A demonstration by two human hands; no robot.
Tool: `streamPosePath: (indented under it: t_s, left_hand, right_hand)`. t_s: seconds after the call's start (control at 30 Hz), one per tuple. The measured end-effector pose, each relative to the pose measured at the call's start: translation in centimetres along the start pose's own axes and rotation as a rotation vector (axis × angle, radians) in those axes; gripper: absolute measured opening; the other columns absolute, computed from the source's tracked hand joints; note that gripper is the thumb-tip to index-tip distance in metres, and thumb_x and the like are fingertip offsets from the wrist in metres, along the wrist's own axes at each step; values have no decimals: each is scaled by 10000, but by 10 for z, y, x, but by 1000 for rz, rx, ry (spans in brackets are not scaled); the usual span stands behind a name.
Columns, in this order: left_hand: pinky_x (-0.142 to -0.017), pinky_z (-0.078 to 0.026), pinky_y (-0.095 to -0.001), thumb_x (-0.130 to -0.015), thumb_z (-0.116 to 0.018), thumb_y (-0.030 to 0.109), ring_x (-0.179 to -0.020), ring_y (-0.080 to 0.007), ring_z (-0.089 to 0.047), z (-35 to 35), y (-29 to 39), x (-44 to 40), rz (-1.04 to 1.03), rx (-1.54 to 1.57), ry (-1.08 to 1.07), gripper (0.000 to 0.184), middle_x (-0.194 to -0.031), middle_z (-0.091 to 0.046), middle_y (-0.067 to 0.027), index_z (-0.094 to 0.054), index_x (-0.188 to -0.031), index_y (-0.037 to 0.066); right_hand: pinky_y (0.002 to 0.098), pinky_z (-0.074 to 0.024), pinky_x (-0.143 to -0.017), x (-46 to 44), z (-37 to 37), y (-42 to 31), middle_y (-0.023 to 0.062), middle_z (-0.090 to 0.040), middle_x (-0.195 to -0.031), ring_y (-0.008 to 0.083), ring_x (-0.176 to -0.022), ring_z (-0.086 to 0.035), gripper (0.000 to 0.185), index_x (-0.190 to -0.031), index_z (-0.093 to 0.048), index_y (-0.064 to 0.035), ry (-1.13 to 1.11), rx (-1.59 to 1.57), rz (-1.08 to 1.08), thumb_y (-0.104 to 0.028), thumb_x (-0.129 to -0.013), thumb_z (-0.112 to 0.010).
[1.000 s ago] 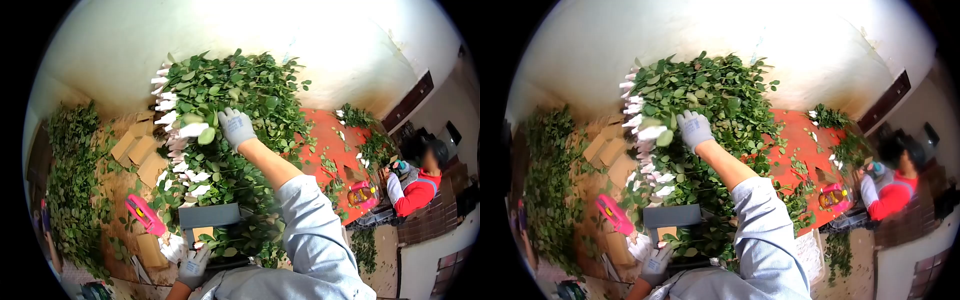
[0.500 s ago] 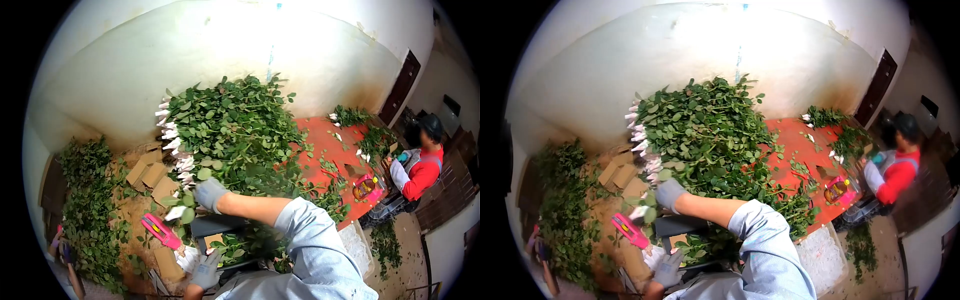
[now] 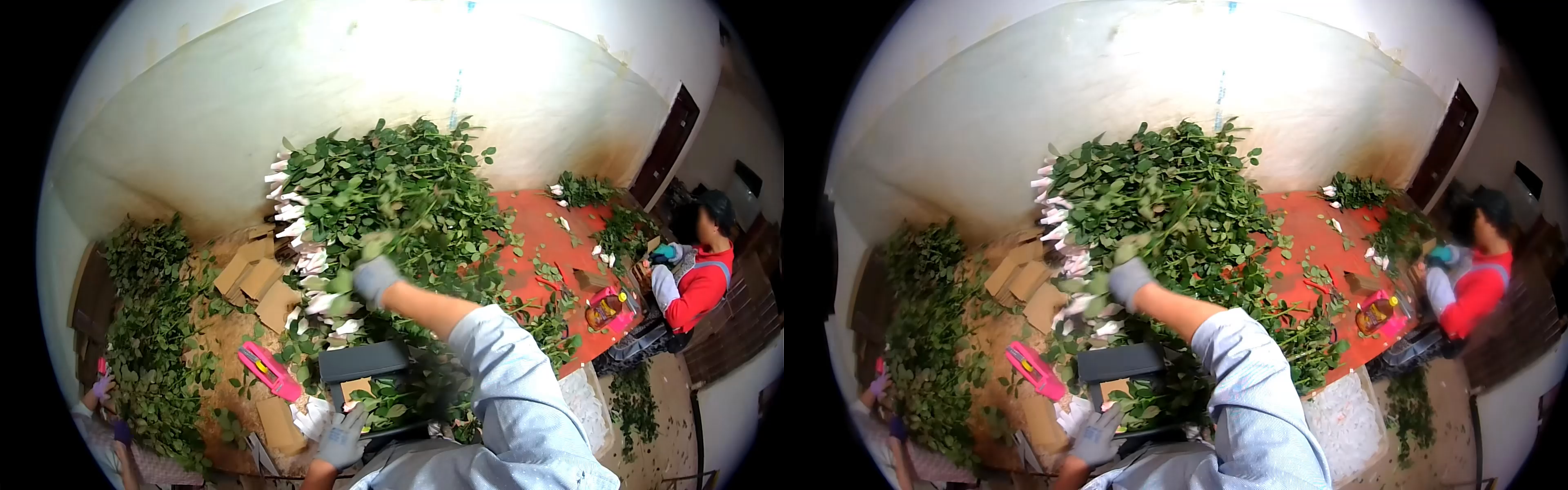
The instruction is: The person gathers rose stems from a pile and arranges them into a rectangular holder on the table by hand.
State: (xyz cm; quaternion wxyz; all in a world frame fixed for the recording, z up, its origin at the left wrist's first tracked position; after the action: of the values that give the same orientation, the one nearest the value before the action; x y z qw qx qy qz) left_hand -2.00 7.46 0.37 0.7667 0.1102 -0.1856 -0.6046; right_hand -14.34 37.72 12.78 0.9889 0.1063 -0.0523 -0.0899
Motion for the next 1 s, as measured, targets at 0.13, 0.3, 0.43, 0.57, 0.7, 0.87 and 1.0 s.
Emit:
streamPosePath:
  t_s: [0.13,0.3,0.43,0.57,0.7,0.87,1.0]
  left_hand:
    - [-1078,-393,-579,-733,-688,213,-1256,-349,-501,-2,-2,0,-10,54,13,707,-1571,-439,-75,-552,-1411,65]
    - [-1073,-412,-539,-726,-678,205,-1247,-347,-506,-5,-2,-3,-8,-16,-9,708,-1569,-442,-77,-556,-1408,61]
    - [-1079,-392,-569,-738,-657,199,-1221,-342,-513,-2,-1,-3,-15,0,-8,675,-1563,-451,-72,-569,-1393,61]
    - [-1074,-387,-574,-743,-647,191,-1202,-340,-521,0,1,-3,-12,-43,4,654,-1547,-474,-76,-577,-1379,54]
    - [-1060,-399,-563,-736,-677,207,-1123,-345,-551,1,3,-3,-70,-116,40,673,-1498,-514,-120,-578,-1381,41]
    - [-985,-455,-553,-739,-676,212,-994,-306,-599,12,15,-5,-142,-317,90,676,-1435,-549,-90,-585,-1387,45]
    - [-966,-469,-516,-737,-697,245,-999,-327,-606,-21,-11,-1,-95,-114,-19,699,-1446,-536,-108,-571,-1402,72]
  right_hand:
    - [424,-568,-821,5,-71,122,78,-722,-1158,308,-996,-725,270,-1024,-792,-122,6,-124,-387,-186,-964,-536]
    - [425,-553,-896,28,-92,148,72,-683,-1200,303,-1089,-660,281,-1136,-741,-147,47,-3,-300,-252,-1001,-518]
    - [433,-541,-893,22,-71,135,72,-669,-1154,303,-1070,-650,271,-1110,-731,-141,107,-9,-234,-244,-1013,-499]
    - [414,-536,-852,-4,-19,96,75,-660,-1074,296,-1044,-629,225,-1073,-716,-128,262,50,-47,-210,-989,-523]
    - [415,-543,-862,-47,8,77,119,-599,-1194,270,-1144,-567,225,-1094,-713,-119,420,-37,22,-216,-967,-554]
    - [426,-522,-977,-97,21,88,136,-548,-1335,317,-1325,-461,297,-1205,-664,-88,339,7,-16,-204,-948,-571]
    - [451,-503,-1015,-141,15,111,134,-486,-1474,327,-1433,-385,385,-1332,-583,-80,238,-58,-142,-154,-959,-521]
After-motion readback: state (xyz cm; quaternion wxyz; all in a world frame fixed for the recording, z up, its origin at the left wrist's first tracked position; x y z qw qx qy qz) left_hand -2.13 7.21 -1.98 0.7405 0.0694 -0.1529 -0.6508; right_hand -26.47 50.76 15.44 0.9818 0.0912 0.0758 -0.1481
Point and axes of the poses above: each hand's wrist, its own x-axis away from the middle knuckle, its own z-axis out of the back of the hand, y = z × x, the point moved 8 cm from there along -x, towards the middle knuckle
